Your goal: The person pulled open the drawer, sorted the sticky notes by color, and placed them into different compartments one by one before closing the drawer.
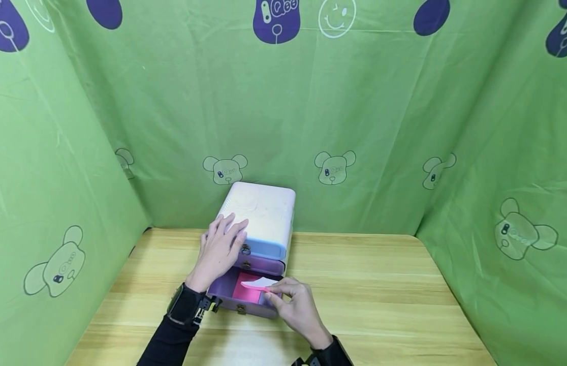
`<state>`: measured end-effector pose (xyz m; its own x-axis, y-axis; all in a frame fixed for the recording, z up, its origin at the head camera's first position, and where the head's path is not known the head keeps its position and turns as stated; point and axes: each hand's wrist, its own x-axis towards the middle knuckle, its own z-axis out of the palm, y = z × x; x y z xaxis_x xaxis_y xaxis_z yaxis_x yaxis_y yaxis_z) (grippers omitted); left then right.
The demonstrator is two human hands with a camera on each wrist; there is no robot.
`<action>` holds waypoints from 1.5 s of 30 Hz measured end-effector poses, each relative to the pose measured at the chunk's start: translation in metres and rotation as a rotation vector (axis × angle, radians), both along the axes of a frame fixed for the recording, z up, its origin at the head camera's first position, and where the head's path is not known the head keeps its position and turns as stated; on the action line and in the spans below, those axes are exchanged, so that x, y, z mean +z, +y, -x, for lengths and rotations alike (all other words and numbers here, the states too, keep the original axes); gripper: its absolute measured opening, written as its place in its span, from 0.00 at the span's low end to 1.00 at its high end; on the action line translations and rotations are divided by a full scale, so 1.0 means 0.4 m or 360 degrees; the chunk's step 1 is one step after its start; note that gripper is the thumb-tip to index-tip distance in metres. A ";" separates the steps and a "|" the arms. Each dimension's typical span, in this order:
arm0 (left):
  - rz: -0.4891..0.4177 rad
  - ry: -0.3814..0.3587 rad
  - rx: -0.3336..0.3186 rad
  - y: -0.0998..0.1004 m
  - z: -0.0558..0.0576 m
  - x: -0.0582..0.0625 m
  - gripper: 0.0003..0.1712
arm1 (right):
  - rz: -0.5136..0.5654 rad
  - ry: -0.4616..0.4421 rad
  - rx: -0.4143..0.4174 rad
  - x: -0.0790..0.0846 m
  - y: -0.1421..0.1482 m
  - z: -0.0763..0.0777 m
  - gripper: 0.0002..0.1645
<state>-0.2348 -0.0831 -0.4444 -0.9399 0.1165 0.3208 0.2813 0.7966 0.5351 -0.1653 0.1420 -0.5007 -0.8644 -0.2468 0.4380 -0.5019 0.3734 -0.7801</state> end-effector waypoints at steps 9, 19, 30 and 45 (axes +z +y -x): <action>0.0007 0.0035 -0.0002 0.004 0.002 0.006 0.27 | -0.0026 0.0067 -0.0033 -0.002 -0.007 0.008 0.09; 0.0037 0.0047 0.0018 0.001 0.005 -0.003 0.27 | -0.0066 0.0189 -0.0027 -0.001 -0.023 0.013 0.09; 0.0011 0.0047 0.0004 0.000 0.004 0.001 0.26 | -0.0078 0.0201 -0.0033 -0.009 -0.037 0.023 0.07; 0.0012 0.0053 0.0007 0.000 0.002 0.002 0.27 | -0.0127 0.0199 -0.0059 -0.025 -0.054 0.033 0.06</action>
<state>-0.2355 -0.0831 -0.4436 -0.9293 0.1151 0.3508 0.2954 0.8018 0.5195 -0.1786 0.1206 -0.5105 -0.8135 -0.2538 0.5232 -0.5780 0.4521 -0.6794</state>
